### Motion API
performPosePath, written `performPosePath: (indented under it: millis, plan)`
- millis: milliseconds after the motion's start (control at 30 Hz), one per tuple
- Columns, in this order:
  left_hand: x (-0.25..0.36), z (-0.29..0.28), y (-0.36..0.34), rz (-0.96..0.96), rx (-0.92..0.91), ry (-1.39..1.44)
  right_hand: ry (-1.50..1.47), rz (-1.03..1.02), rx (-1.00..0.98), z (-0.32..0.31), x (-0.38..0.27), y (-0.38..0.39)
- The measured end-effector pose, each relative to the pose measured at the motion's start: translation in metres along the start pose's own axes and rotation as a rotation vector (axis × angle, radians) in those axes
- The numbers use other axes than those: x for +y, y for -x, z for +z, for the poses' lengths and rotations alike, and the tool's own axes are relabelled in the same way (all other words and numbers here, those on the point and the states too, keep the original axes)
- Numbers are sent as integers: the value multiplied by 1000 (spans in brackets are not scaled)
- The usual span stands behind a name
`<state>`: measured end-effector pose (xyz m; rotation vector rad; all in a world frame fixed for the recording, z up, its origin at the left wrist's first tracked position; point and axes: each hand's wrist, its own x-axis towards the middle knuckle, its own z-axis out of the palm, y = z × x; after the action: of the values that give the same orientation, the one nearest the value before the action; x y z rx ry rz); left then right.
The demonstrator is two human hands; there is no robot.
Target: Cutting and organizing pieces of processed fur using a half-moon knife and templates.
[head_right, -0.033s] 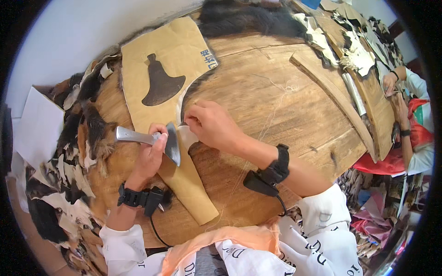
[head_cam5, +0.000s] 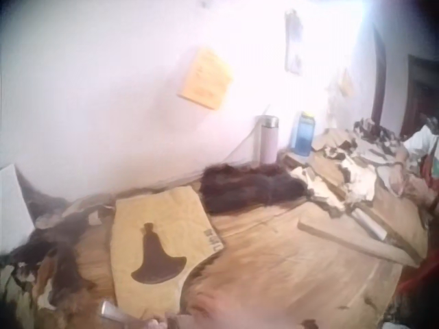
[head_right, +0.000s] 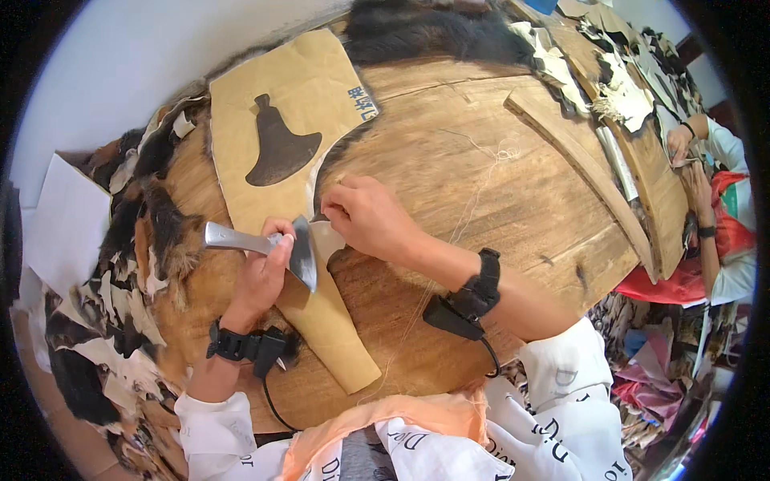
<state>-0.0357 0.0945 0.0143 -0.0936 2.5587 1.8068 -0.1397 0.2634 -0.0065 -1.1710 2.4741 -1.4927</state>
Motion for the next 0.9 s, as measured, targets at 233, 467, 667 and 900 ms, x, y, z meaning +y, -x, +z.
performPosePath:
  millis: [233, 467, 667, 900]
  plan:
    - [-5, 3, 1, -55, -20, 92, 161, -124, -11, 19, 7, 1]
    - [0, 4, -6, -83, -40, -16, 191, -182, 22, 36, 18, 3]
    - [1, 6, -7, -86, -10, -8, 75, -165, 44, 39, 18, 4]
    - [-1, 16, 11, -88, -63, 23, 21, -100, 7, 30, 18, 9]
